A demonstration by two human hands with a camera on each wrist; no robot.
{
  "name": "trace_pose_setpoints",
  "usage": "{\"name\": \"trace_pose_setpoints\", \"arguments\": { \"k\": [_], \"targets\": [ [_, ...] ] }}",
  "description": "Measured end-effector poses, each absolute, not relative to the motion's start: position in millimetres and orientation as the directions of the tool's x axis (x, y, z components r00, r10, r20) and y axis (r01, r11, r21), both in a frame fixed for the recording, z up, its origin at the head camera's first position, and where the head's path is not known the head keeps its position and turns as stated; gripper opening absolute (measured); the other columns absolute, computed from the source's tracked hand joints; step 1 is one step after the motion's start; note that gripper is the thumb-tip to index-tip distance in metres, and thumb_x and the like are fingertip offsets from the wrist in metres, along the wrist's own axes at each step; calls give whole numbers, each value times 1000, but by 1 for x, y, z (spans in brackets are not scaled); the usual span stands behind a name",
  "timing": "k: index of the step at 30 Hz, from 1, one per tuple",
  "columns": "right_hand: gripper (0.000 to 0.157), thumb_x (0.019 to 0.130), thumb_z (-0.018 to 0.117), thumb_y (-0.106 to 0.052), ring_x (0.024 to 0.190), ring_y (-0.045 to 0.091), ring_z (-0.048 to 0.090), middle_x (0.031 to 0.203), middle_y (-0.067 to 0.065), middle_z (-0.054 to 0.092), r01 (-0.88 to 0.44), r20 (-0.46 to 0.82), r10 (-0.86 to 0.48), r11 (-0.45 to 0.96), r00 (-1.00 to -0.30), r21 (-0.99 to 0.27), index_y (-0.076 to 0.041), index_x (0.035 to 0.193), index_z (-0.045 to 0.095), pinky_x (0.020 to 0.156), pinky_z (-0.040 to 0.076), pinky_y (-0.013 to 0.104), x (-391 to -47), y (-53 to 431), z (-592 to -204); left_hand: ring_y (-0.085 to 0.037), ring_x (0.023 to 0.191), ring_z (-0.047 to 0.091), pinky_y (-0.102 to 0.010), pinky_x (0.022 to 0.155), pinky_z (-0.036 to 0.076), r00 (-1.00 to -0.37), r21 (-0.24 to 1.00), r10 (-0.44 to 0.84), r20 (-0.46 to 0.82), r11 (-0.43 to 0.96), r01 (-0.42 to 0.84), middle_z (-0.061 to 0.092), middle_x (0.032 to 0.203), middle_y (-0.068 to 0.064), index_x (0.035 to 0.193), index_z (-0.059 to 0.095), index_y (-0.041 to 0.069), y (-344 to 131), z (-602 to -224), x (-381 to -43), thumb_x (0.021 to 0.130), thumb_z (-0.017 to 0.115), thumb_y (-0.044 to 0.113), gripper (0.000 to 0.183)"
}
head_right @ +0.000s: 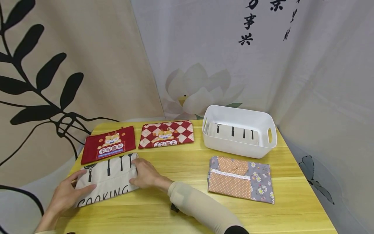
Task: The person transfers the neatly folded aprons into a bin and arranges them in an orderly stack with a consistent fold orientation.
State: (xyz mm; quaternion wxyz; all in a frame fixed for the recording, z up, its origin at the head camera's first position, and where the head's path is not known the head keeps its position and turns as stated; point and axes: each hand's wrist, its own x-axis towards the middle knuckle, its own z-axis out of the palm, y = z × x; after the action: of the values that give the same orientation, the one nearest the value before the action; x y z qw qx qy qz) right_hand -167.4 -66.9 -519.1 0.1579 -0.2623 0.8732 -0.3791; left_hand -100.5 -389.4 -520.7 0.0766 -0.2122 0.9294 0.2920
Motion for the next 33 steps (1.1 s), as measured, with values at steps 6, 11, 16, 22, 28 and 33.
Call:
{"name": "trace_pose_setpoints", "arguments": {
  "k": [6, 11, 16, 22, 28, 33],
  "targets": [
    [83, 96, 88, -20, 169, 30, 42, 183, 9, 40, -315, -62, -552, 560, -832, -766, -13, 170, 49, 140, 37, 46, -166, -67, -519, -57, 141, 56, -70, 113, 54, -907, 556, -353, -230, 717, -421, 43, 169, -40, 172, 42, 4, -386, -520, -99, 94, 93, 35, 98],
    [86, 96, 87, -17, 172, 30, 38, 186, 7, 35, -283, -55, -530, 534, -846, -797, -15, 171, 47, 141, 34, 49, -166, -65, -520, -59, 146, 49, -75, 121, 48, -893, 589, -380, -240, 674, -446, 34, 174, -40, 172, 42, 7, -382, -521, -101, 97, 91, 31, 93],
    [82, 96, 85, -14, 169, 31, 41, 184, 6, 40, -253, -32, -513, 476, -858, -842, -15, 170, 50, 140, 37, 51, -169, -62, -522, -62, 150, 46, -77, 124, 45, -896, 601, -376, -235, 669, -438, 31, 176, -40, 172, 43, 7, -380, -523, -104, 98, 90, 28, 90],
    [76, 97, 85, -16, 167, 32, 46, 181, 6, 45, -252, -3, -495, 448, -869, -858, -16, 167, 54, 137, 42, 52, -174, -60, -524, -59, 155, 44, -74, 127, 44, -915, 640, -320, -246, 655, -401, 31, 178, -38, 173, 39, 3, -378, -525, -106, 100, 87, 22, 89],
    [72, 98, 85, -13, 165, 34, 47, 178, 8, 49, -215, -10, -460, 434, -888, -875, -12, 164, 58, 137, 41, 53, -176, -58, -526, -59, 157, 44, -73, 126, 46, -921, 656, -300, -249, 647, -388, 34, 178, -36, 175, 37, 4, -376, -527, -107, 100, 87, 22, 92],
    [67, 99, 85, -12, 160, 33, 53, 174, 10, 53, -208, -7, -437, 442, -899, -873, -10, 161, 61, 134, 46, 49, -178, -56, -527, -52, 149, 54, -62, 118, 58, -917, 665, -304, -257, 633, -396, 43, 174, -36, 175, 37, 5, -374, -529, -106, 100, 88, 24, 93]
  ]
}}
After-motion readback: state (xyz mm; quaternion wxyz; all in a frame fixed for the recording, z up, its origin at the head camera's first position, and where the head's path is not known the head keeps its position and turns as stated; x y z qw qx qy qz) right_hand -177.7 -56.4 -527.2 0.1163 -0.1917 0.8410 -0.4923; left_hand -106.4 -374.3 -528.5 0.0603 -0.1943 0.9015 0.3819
